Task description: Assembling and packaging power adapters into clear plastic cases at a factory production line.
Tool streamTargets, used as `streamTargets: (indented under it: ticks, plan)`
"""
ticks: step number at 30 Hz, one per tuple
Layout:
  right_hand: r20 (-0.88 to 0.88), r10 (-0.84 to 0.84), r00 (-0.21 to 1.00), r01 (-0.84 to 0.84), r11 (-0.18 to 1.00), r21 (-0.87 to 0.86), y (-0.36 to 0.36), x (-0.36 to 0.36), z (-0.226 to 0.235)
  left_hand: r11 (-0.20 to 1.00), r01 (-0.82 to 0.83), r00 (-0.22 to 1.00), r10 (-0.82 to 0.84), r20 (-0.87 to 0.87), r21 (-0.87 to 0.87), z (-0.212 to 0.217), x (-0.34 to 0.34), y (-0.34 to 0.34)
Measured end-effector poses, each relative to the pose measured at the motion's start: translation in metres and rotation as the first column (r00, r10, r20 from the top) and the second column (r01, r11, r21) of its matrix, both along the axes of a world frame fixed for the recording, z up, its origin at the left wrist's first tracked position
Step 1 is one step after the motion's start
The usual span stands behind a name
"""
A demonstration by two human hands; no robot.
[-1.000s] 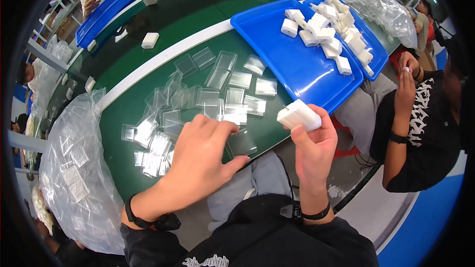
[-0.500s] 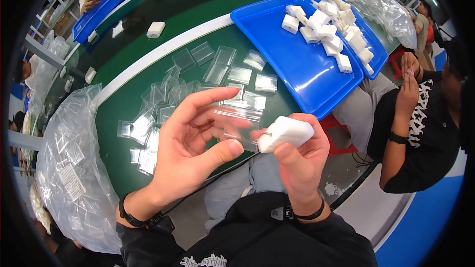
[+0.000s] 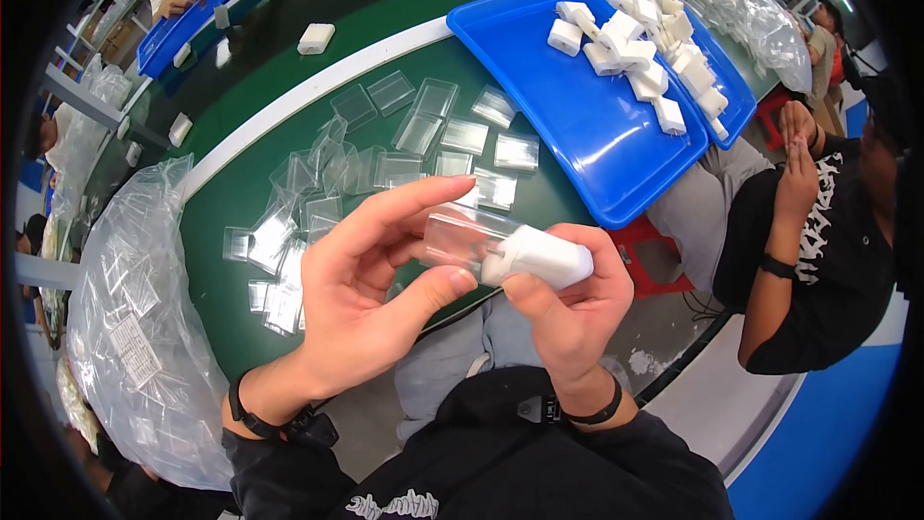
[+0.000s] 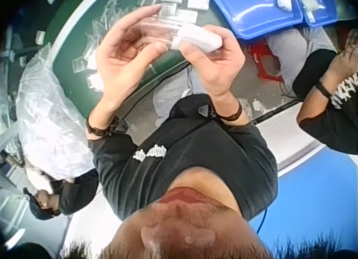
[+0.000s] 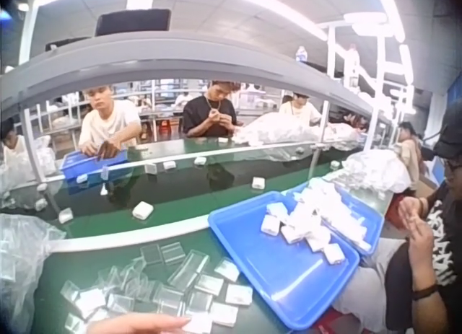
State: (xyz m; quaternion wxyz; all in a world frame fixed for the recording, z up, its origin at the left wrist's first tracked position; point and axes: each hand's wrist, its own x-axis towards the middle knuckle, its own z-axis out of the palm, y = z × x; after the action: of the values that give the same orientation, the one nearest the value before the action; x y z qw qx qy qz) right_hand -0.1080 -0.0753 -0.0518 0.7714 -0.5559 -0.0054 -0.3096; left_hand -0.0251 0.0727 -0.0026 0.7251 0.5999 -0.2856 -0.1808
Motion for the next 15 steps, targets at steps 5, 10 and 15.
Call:
streamTargets:
  ticks: [5, 10, 15]
  plan:
    - [-0.016, 0.041, 0.999, -0.040, 0.997, 0.061, -0.008, -0.004, 0.013, 0.999, 0.041, 0.998, -0.042, 0.046, 0.018, 0.000, -0.001, 0.001]
    - [-0.190, -0.078, 0.979, 0.015, 0.950, -0.313, -0.014, -0.006, 0.021, 0.995, 0.003, 0.954, -0.032, 0.298, 0.098, -0.008, 0.002, 0.001]
    - [-0.208, -0.046, 0.977, -0.024, 0.945, -0.325, -0.016, -0.008, 0.031, 0.993, 0.070, 0.997, -0.071, 0.004, 0.092, 0.008, 0.003, 0.005]
